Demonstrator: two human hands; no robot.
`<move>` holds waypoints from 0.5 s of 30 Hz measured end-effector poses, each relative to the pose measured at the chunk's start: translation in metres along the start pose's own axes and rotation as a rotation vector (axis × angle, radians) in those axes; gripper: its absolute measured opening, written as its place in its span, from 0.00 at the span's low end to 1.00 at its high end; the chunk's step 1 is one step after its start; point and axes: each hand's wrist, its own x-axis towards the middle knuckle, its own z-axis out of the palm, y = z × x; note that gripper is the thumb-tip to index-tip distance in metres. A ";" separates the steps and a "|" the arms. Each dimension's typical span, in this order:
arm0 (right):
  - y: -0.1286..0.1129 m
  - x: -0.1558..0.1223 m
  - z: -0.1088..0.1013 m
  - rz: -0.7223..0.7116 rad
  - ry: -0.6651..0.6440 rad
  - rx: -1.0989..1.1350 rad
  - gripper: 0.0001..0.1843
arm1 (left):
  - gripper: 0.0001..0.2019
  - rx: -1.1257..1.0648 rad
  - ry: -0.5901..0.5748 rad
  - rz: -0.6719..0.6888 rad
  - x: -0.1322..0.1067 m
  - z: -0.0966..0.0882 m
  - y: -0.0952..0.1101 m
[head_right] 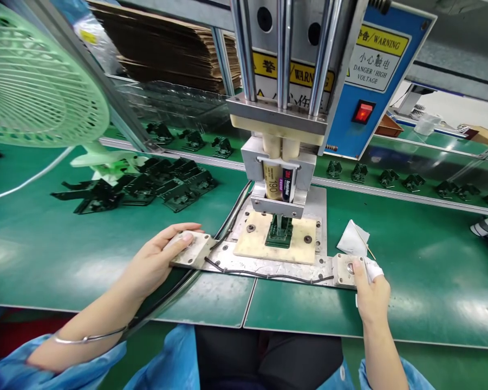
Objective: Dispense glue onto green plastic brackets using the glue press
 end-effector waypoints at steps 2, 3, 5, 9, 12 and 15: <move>0.000 0.000 0.000 0.010 -0.006 0.002 0.40 | 0.34 0.002 0.002 0.005 0.000 0.000 0.000; 0.001 0.000 0.000 0.010 -0.007 0.009 0.40 | 0.34 0.002 0.001 0.008 0.000 0.000 0.000; 0.002 0.000 0.000 0.004 -0.003 0.023 0.40 | 0.34 0.002 -0.001 0.012 0.000 0.000 0.000; 0.003 0.001 0.001 -0.020 0.013 0.030 0.40 | 0.34 0.010 -0.001 0.019 0.000 -0.001 -0.001; 0.003 0.001 0.001 -0.034 0.009 0.023 0.39 | 0.32 0.017 -0.005 0.026 0.001 -0.002 -0.003; 0.002 0.000 0.000 -0.038 0.012 0.014 0.39 | 0.30 0.023 -0.012 0.034 0.003 -0.003 -0.006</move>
